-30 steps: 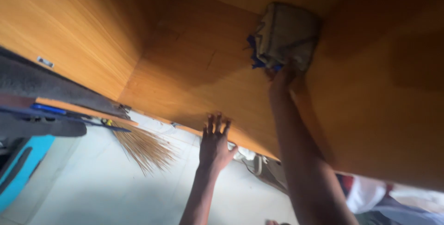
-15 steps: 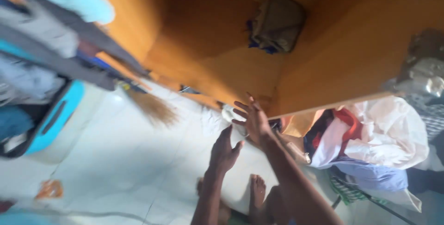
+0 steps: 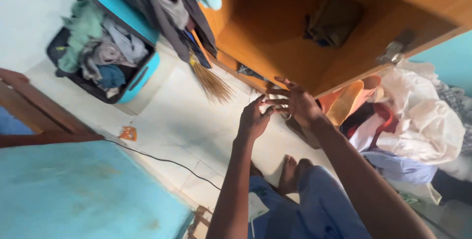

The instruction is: Organizing folded clothes by placing them into a wardrobe

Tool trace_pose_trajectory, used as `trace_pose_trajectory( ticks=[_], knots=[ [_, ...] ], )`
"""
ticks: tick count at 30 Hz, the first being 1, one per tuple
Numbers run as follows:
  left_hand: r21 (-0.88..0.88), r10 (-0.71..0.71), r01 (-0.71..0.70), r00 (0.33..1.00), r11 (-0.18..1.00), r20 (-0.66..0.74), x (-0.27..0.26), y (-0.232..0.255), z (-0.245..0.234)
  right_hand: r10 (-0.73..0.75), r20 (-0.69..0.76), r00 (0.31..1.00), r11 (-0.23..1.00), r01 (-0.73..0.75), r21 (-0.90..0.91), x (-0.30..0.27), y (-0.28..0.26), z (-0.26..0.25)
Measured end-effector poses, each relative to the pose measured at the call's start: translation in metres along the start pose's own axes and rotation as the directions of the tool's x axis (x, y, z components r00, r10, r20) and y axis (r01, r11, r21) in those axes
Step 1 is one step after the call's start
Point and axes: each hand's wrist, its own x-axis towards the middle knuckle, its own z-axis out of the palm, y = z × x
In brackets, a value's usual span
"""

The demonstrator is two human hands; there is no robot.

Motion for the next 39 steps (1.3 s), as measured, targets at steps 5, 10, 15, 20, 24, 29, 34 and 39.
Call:
trace_pose_trajectory(
  ticks=[5, 10, 15, 20, 24, 29, 34, 39],
  knots=[
    [-0.155, 0.086, -0.087, 0.996, 0.984, -0.009, -0.016, 0.036, -0.024, -0.060, 0.045, 0.997, 0.996, 0.056, 0.072, -0.026, -0.013, 0.014],
    [-0.081, 0.038, -0.033, 0.997, 0.996, 0.068, -0.032, 0.075, -0.040, -0.083, -0.024, 0.996, 0.996, 0.083, -0.019, -0.088, -0.066, 0.055],
    [0.005, 0.064, -0.067, 0.969, 0.998, 0.237, -0.060, 0.142, -0.048, -0.090, -0.155, 0.984, 0.996, 0.089, -0.013, -0.121, -0.078, 0.039],
    [0.101, 0.133, -0.187, 0.908, 0.977, 0.397, -0.069, 0.175, -0.027, -0.093, -0.335, 0.938, 0.991, 0.119, 0.057, -0.164, -0.084, 0.018],
    [0.140, 0.143, -0.247, 0.846, 0.959, 0.513, -0.102, 0.238, -0.014, -0.135, -0.474, 0.870, 0.973, 0.207, 0.103, -0.202, -0.091, 0.001],
    [0.222, 0.195, -0.385, 0.789, 0.896, 0.582, -0.077, 0.198, 0.085, -0.158, -0.565, 0.810, 0.961, 0.257, 0.099, -0.252, -0.077, -0.046],
    [0.272, 0.187, -0.475, 0.716, 0.837, 0.672, -0.131, 0.262, 0.131, -0.152, -0.649, 0.745, 0.944, 0.304, 0.128, -0.318, -0.064, -0.087],
    [0.191, 0.154, -0.469, 0.602, 0.862, 0.783, -0.135, 0.235, 0.226, -0.132, -0.726, 0.675, 0.919, 0.358, 0.166, -0.381, -0.036, -0.128]
  ],
)
